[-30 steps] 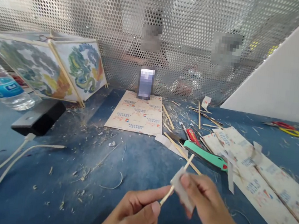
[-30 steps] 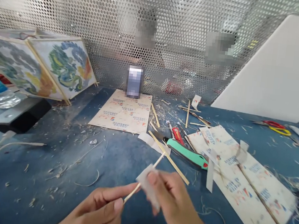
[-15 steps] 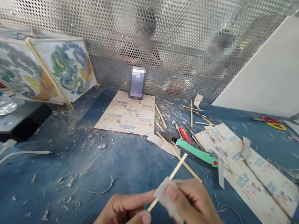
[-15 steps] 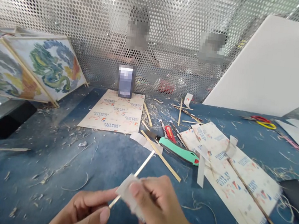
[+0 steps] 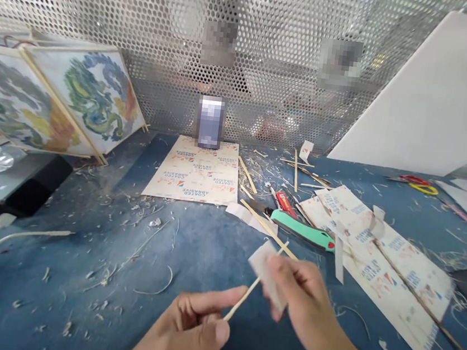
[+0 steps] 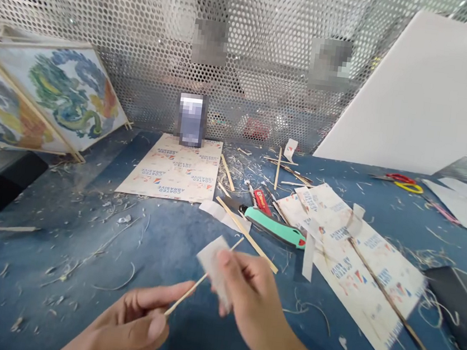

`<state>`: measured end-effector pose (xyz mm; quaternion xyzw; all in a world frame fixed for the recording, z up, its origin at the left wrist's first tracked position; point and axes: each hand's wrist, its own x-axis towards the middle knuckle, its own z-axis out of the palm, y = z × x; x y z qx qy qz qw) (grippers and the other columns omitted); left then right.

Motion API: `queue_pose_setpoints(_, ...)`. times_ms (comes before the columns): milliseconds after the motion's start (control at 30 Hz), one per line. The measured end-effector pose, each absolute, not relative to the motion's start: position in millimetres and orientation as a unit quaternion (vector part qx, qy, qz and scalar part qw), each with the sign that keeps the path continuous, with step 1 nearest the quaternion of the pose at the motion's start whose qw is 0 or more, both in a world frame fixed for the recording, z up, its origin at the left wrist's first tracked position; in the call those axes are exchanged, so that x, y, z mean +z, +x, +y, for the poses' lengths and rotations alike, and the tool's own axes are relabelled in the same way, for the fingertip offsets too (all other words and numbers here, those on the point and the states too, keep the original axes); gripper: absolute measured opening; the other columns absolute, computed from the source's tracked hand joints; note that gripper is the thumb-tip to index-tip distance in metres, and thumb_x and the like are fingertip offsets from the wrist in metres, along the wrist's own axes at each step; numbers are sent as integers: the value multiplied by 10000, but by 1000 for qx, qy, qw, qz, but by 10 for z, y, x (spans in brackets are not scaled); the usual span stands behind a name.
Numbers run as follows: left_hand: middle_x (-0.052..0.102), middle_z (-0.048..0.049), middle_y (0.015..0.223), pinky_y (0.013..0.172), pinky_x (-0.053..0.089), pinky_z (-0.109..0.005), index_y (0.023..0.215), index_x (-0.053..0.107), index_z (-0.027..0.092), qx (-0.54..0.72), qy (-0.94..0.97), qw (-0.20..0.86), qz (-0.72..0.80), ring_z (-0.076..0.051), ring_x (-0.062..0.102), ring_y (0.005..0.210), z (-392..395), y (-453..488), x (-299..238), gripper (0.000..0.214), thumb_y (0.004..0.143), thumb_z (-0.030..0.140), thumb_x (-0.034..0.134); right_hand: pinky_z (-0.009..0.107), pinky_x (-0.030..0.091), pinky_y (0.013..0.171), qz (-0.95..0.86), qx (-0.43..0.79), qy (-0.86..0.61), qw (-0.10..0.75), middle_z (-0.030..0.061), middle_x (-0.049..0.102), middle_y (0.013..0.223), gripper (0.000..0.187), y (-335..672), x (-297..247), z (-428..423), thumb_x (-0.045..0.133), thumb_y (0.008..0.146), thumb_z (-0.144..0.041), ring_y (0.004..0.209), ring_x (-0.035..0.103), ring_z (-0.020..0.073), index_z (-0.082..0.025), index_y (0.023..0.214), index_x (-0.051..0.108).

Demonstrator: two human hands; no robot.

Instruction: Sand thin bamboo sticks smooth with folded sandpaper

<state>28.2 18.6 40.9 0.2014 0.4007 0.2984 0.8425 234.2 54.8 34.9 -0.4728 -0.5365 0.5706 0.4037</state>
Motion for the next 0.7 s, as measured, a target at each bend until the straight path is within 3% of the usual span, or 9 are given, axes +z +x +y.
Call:
queue_pose_setpoints(100,432,71,432,490,239,-155,1181,807,288,287,162,881,341,-17,305,424,180,293,344,546,682,457,952,215,376,450,-507,546,-491,452,-12,500,461,636,2374,329,584,569,1002,-616,414,480,98,-184,539,511)
queue_pose_setpoints(200,446,57,418,510,262,-136,1168,808,285,286,145,888,329,-24,309,453,178,301,315,542,673,443,964,212,338,429,-524,595,-453,407,-10,513,475,626,2305,304,504,526,1019,-627,402,467,91,-171,590,559)
queue_pose_setpoints(333,465,65,439,436,245,-140,1062,843,342,295,133,883,341,-7,285,374,191,301,343,377,708,425,945,204,341,446,-565,617,-421,350,-4,533,487,622,2255,282,436,509,1042,-595,421,490,88,-153,614,602)
queue_pose_setpoints(433,479,65,450,379,187,-158,1093,839,307,291,123,884,345,-7,287,340,205,302,362,421,701,410,952,202,350,432,-535,588,-462,394,-7,533,490,622,2332,268,539,547,1017,-611,408,497,89,-154,600,609)
queue_pose_setpoints(567,500,57,447,389,235,-156,1135,827,270,303,109,882,343,-10,318,350,217,304,343,480,687,366,969,201,376,441,-477,545,-511,463,-14,519,475,633,2378,260,636,580,990,-634,394,482,85,-167,562,570)
queue_pose_setpoints(700,484,62,438,379,203,-148,1081,848,242,318,126,871,351,2,284,338,206,309,319,400,717,372,950,197,322,411,-530,640,-446,333,-1,516,463,684,2252,272,517,500,991,-704,387,468,88,-150,607,614)
